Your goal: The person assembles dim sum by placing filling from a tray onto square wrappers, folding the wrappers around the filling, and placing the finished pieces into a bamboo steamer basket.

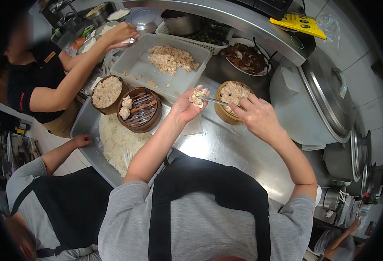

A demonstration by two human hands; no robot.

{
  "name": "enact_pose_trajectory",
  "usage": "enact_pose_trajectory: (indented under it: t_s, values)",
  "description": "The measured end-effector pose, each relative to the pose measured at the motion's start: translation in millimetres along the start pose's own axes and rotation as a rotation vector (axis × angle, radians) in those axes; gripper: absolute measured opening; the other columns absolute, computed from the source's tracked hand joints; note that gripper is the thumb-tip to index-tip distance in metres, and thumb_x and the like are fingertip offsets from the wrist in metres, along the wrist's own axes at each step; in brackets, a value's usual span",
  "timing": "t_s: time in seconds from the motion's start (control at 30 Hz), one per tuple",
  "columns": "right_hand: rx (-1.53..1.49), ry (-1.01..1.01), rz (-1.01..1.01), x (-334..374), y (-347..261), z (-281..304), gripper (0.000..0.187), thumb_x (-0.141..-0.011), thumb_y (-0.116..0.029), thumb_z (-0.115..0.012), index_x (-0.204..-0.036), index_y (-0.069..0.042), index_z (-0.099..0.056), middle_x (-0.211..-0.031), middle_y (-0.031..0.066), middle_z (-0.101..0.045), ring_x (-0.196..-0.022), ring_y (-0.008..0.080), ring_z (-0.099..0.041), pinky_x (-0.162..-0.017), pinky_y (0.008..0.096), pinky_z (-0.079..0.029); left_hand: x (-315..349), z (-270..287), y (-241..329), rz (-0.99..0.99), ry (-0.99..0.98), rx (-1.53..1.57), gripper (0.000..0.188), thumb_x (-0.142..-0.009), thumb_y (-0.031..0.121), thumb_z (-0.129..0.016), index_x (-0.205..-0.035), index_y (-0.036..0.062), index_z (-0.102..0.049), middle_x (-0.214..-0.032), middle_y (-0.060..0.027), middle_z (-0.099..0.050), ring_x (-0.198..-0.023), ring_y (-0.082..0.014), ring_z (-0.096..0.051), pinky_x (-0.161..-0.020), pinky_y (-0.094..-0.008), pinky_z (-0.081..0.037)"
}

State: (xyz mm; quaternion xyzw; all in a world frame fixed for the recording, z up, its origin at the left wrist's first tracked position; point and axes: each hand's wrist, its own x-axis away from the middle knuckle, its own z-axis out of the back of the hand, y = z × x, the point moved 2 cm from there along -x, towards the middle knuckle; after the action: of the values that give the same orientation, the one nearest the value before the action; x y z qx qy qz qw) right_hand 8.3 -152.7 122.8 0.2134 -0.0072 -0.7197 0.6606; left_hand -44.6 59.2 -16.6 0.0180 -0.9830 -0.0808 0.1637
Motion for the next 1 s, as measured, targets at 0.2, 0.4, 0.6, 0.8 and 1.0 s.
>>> enact_pose_trajectory:
  t_s: [0.2, 0.4, 0.6, 0.8, 1.0]
  values:
    - [-0.091, -0.041, -0.025, -8, 28, 22, 0.027, -0.074, -0.008, -0.059, -0.099, -0.011, -0.067, -0.08, 0.0022, -0.056, -0.081, 0.0181, -0.057, -0.063, 0.0306, -0.051, 0, -13, -3, -0.068, -0.092, -0.032, 0.034, -0.098, 0.022, -0.042, -0.126, 0.0035, -0.047, -0.12, -0.0175, -0.056, -0.109, -0.0266, -0.057, -0.093, -0.0411, -0.048]
    - [-0.353, -0.138, 0.008, -23, 73, 91, 0.02, -0.075, -0.004, -0.063, -0.093, -0.007, -0.068, -0.077, 0.0077, -0.06, -0.076, 0.027, -0.06, -0.063, 0.0393, -0.048, 49, -68, -4, -0.14, -0.504, -0.89, 0.061, -0.077, 0.012, -0.075, -0.129, 0.0037, -0.045, -0.117, -0.0159, -0.059, -0.11, -0.0236, -0.057, -0.098, -0.0373, -0.046]
    - [-0.396, -0.293, 0.077, -31, 69, 97, 0.015, -0.075, -0.002, -0.063, -0.089, -0.005, -0.067, -0.078, 0.0086, -0.061, -0.078, 0.0283, -0.061, -0.064, 0.0409, -0.047, 33, -55, -19, -0.298, -0.374, -1.426, 0.04, -0.068, 0.003, -0.079, -0.101, 0.0068, -0.056, -0.088, 0.0005, -0.059, -0.082, -0.009, -0.057, -0.074, -0.0241, -0.047]
    - [-0.484, -0.084, -0.093, 2, 61, 85, 0.031, -0.072, 0.001, -0.062, -0.101, -0.009, -0.068, -0.071, 0.0074, -0.053, -0.069, 0.0244, -0.055, -0.06, 0.0376, -0.044, 39, -51, -20, -0.393, -0.311, -1.12, 0.03, -0.071, 0.002, -0.076, -0.092, 0.0068, -0.055, -0.081, 0.0013, -0.059, -0.071, -0.0058, -0.054, -0.059, -0.0205, -0.043]
    - [-0.446, 0.148, -0.112, 27, 29, 35, 0.045, -0.068, 0.0, -0.065, -0.111, -0.014, -0.067, -0.072, 0.0031, -0.049, -0.067, 0.0209, -0.05, -0.054, 0.0343, -0.042, 41, -52, -14, -0.305, -0.279, -0.951, 0.023, -0.075, 0.003, -0.073, -0.089, 0.0068, -0.055, -0.068, 0.0006, -0.056, -0.051, -0.0037, -0.046, -0.042, -0.0186, -0.032]
